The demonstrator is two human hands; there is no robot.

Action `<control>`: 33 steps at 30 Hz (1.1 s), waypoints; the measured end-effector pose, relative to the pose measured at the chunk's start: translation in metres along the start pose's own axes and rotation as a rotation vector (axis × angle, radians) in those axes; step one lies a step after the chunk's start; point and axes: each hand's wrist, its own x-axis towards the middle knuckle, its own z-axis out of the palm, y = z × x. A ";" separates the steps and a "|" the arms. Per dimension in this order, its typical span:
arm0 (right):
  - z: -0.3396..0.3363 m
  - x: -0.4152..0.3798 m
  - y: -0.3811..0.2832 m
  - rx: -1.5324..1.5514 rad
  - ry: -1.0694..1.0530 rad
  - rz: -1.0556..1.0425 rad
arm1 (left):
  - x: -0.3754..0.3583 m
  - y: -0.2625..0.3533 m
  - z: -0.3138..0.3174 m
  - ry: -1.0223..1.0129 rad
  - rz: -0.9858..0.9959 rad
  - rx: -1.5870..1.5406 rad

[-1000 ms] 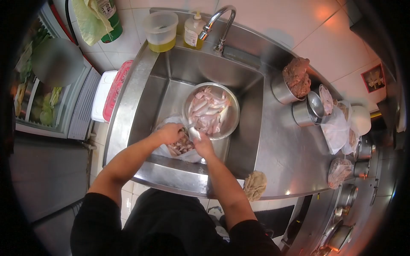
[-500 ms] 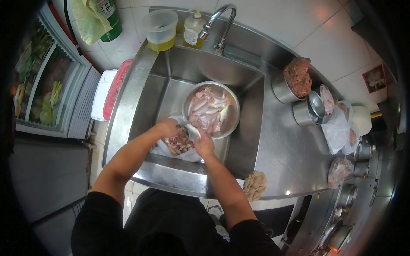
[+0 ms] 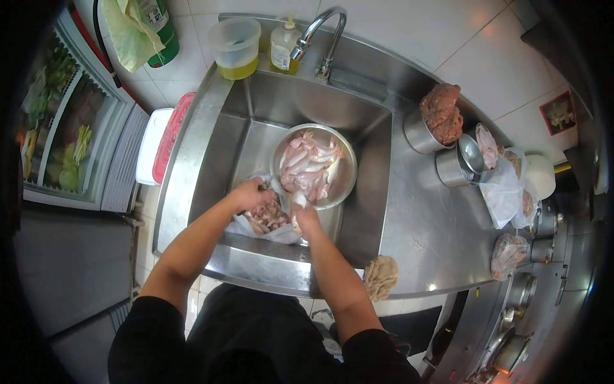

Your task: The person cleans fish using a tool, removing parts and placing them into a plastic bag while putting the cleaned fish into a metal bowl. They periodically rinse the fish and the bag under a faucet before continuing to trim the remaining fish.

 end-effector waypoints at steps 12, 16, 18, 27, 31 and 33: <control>0.020 -0.017 -0.037 0.714 -0.058 0.169 | -0.014 -0.019 0.059 0.239 0.404 0.224; 0.017 -0.024 -0.039 0.529 -0.025 0.197 | -0.016 -0.025 0.056 0.166 0.374 0.156; 0.020 -0.029 -0.041 0.387 0.033 0.100 | -0.018 -0.029 0.055 0.179 0.335 0.100; 0.024 -0.036 -0.059 0.388 -0.142 0.062 | -0.014 -0.034 0.045 -0.067 -0.113 -0.829; 0.032 -0.045 -0.063 0.107 -0.200 -0.048 | -0.015 -0.035 0.050 0.101 -0.085 -0.886; 0.042 -0.050 -0.063 0.065 -0.155 -0.130 | -0.017 -0.026 0.050 0.167 -0.065 -0.873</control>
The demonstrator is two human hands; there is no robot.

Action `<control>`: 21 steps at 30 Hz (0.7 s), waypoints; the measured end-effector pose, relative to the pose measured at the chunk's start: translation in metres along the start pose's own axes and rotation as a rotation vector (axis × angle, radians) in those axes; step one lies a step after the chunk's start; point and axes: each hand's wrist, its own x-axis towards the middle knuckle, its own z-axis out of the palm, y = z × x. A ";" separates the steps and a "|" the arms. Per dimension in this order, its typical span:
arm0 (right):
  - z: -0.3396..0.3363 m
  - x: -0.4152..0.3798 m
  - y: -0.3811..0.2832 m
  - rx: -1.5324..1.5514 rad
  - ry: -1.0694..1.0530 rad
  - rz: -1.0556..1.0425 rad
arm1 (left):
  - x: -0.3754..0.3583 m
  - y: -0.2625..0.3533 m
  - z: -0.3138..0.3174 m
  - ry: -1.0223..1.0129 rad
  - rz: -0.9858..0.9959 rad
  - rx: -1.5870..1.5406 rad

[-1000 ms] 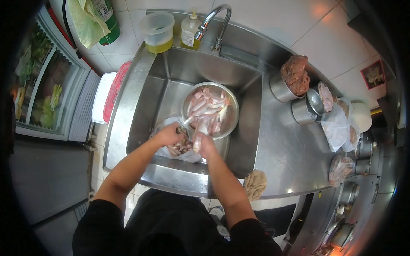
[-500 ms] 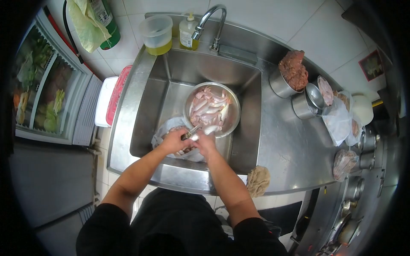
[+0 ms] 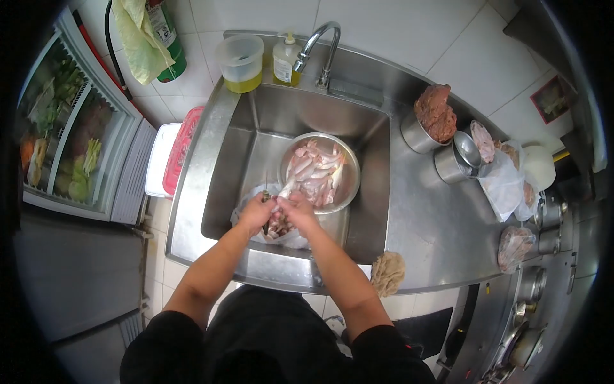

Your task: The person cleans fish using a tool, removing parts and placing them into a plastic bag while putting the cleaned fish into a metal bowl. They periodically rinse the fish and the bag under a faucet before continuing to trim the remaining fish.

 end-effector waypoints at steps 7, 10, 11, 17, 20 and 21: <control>0.012 -0.002 -0.016 0.061 -0.024 -0.026 | -0.002 0.004 -0.007 -0.009 -0.074 -0.273; 0.013 0.008 -0.007 0.195 -0.020 0.004 | -0.003 0.008 -0.008 -0.023 -0.109 -0.320; 0.014 0.011 -0.001 0.233 -0.003 0.024 | -0.004 0.009 -0.008 -0.016 -0.107 -0.325; 0.026 0.011 0.005 0.297 0.019 -0.021 | 0.001 0.004 -0.011 -0.003 -0.109 -0.346; 0.026 0.009 0.008 0.307 0.035 -0.022 | 0.006 -0.001 -0.012 -0.019 -0.080 -0.354; 0.026 0.011 0.013 0.289 0.088 -0.049 | 0.007 -0.003 -0.012 -0.026 -0.065 -0.352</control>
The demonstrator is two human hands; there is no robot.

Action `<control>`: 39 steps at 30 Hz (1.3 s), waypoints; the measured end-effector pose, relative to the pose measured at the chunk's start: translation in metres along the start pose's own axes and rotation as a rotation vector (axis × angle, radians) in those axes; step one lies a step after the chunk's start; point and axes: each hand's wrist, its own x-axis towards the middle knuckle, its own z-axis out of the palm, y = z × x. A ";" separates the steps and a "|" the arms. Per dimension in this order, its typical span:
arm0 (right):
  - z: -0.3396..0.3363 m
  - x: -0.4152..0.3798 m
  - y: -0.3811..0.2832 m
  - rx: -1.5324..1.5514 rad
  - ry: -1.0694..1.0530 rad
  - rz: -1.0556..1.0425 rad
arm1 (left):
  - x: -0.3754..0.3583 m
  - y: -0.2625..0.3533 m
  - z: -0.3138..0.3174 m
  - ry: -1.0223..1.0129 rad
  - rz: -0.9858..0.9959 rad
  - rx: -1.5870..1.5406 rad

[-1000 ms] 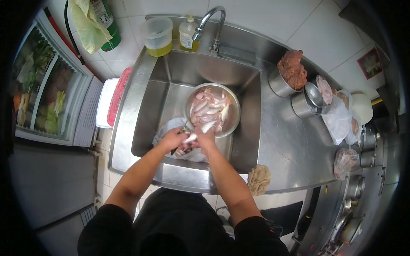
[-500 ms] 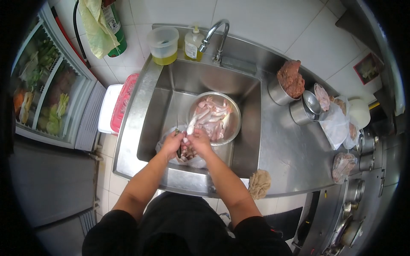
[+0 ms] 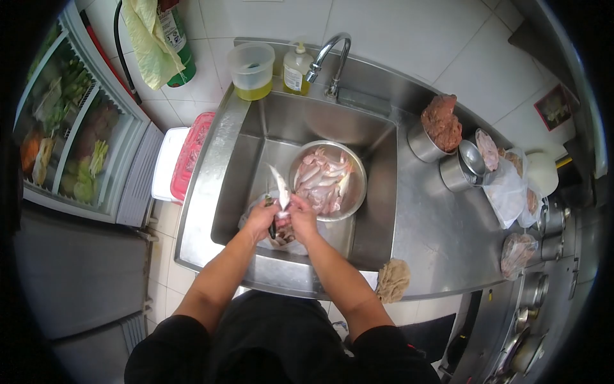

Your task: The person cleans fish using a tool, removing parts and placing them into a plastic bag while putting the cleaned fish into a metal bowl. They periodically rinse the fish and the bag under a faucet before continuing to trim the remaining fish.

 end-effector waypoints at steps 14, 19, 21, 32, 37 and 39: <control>-0.010 0.005 -0.018 -0.602 -0.031 0.142 | 0.001 -0.012 0.001 0.242 0.376 0.979; 0.000 0.000 -0.017 -0.496 0.100 0.169 | 0.002 -0.015 0.002 0.213 0.367 1.032; -0.002 0.001 -0.010 -0.443 0.127 0.151 | 0.001 -0.016 0.001 0.193 0.374 1.034; -0.009 0.011 0.013 -0.441 0.258 0.021 | 0.005 -0.023 0.001 0.099 0.301 0.805; -0.017 0.014 0.024 -0.254 -0.001 0.134 | 0.002 -0.012 -0.004 0.025 0.059 0.585; -0.018 0.012 0.021 -0.217 -0.056 0.199 | -0.003 -0.009 -0.005 -0.001 0.027 0.578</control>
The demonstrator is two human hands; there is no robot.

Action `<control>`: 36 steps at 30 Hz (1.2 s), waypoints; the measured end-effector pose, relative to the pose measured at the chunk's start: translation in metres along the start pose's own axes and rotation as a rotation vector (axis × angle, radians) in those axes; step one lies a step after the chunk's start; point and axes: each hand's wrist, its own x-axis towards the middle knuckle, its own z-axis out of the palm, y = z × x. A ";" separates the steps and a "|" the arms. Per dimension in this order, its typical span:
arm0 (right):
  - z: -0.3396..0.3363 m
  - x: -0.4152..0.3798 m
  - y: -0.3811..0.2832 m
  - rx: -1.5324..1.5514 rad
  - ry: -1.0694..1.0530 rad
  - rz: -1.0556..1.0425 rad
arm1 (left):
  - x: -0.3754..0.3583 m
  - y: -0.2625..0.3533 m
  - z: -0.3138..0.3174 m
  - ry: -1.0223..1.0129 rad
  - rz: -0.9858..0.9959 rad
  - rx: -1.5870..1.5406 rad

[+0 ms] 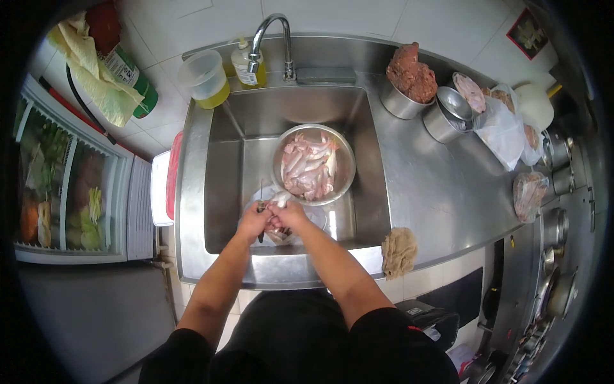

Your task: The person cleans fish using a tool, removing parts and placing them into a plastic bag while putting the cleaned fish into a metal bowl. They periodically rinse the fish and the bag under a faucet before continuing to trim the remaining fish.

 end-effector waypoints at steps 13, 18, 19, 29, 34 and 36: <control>0.014 0.006 -0.006 -0.689 0.335 0.046 | 0.006 -0.006 0.005 0.207 0.082 0.345; 0.034 -0.003 -0.016 -0.678 0.324 0.028 | 0.011 -0.007 -0.002 0.336 0.084 0.608; 0.038 -0.014 -0.028 -0.634 0.274 0.065 | 0.012 -0.007 -0.003 0.346 0.057 0.604; 0.031 0.046 0.039 -0.694 0.291 -0.033 | 0.031 -0.016 -0.015 0.374 0.005 0.683; 0.029 0.012 0.010 -0.661 0.265 0.046 | 0.047 -0.021 -0.028 0.502 0.029 0.790; 0.007 0.024 0.030 -0.727 0.316 0.020 | 0.039 -0.009 -0.055 0.451 -0.023 0.646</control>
